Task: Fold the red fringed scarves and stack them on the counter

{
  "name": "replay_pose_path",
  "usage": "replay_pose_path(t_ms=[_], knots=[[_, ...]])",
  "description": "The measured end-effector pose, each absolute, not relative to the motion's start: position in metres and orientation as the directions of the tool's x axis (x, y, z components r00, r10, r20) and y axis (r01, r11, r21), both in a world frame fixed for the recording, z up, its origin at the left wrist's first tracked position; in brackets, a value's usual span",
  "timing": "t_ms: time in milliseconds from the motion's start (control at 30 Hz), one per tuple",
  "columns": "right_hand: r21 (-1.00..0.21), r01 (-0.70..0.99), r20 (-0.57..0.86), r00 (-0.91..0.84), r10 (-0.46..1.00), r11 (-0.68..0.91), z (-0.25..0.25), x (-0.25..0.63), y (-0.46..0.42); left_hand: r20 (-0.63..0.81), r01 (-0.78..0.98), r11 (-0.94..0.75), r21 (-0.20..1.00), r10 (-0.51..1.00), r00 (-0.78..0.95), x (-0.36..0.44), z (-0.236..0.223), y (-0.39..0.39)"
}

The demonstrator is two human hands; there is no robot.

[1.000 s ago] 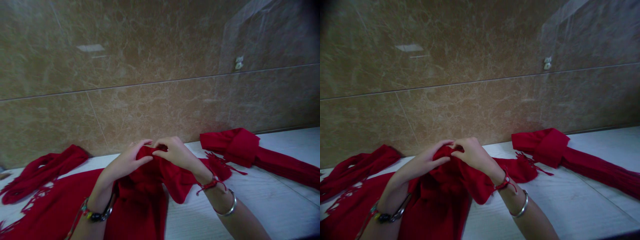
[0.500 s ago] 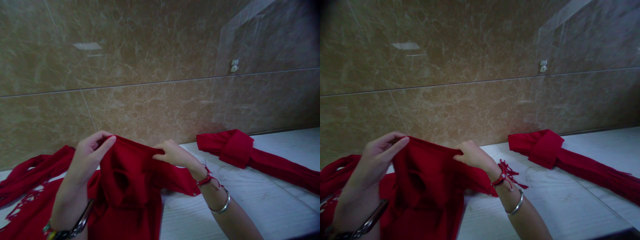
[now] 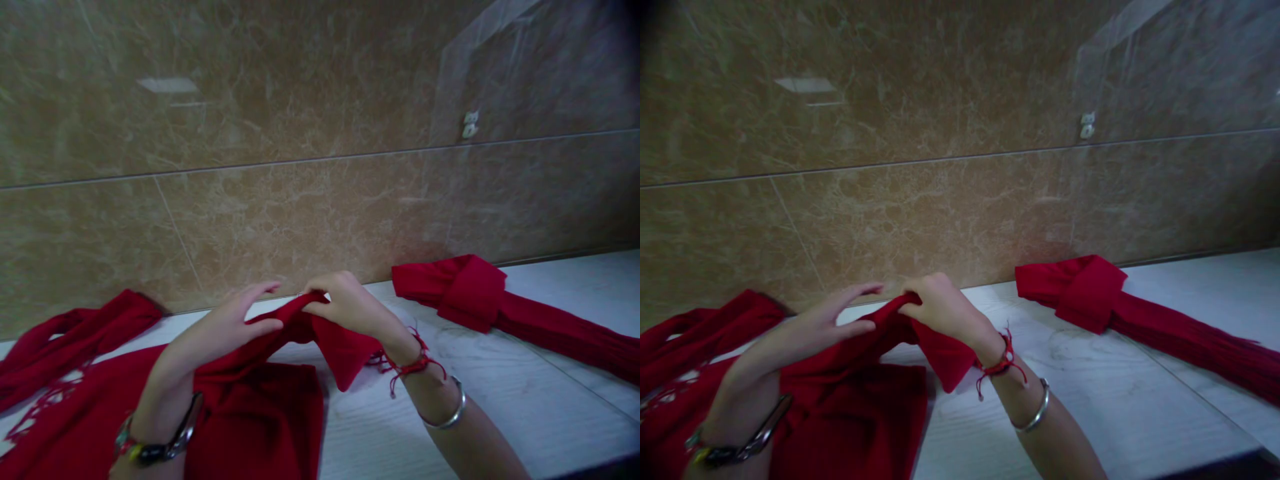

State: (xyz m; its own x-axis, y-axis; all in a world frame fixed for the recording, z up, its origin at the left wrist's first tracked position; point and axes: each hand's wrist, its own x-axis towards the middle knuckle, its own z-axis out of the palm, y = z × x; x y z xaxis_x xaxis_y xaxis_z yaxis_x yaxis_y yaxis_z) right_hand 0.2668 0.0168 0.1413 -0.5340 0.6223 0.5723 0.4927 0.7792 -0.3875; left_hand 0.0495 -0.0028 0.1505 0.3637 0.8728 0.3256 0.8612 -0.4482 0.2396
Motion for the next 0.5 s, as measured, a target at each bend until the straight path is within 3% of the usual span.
replay_pose_path(t_ms=[67, 133, 300, 400, 500], knots=[[-0.404, 0.503, 0.583, -0.501, 0.639, 0.764, 0.143, 0.268, 0.014, 0.253, 0.784, -0.515, 0.346, 0.856, 0.450, 0.067, 0.151, -0.004], [-0.422, 0.512, 0.581, -0.481, 0.656, 0.748, 0.146, 0.272, 0.014, 0.298, 0.741, -0.502, 0.447, 0.864, 0.406, 0.070, 0.156, -0.008], [-0.372, 0.556, 0.458, -0.586, 0.668, 0.743, 0.145, 0.281, 0.026, 0.545, 0.498, -0.478, 0.724, 0.838, 0.012, 0.044, 0.168, -0.018], [-0.345, 0.579, 0.403, -0.620, 0.674, 0.739, 0.141, 0.281, 0.034, 0.613, 0.382, -0.511, 0.770, 0.759, -0.220, 0.033, 0.171, -0.021], [-0.356, 0.599, 0.452, -0.562, 0.693, 0.718, 0.143, 0.283, 0.034, 0.638, 0.458, -0.477, 0.750, 0.706, -0.308, 0.026, 0.172, -0.021]])
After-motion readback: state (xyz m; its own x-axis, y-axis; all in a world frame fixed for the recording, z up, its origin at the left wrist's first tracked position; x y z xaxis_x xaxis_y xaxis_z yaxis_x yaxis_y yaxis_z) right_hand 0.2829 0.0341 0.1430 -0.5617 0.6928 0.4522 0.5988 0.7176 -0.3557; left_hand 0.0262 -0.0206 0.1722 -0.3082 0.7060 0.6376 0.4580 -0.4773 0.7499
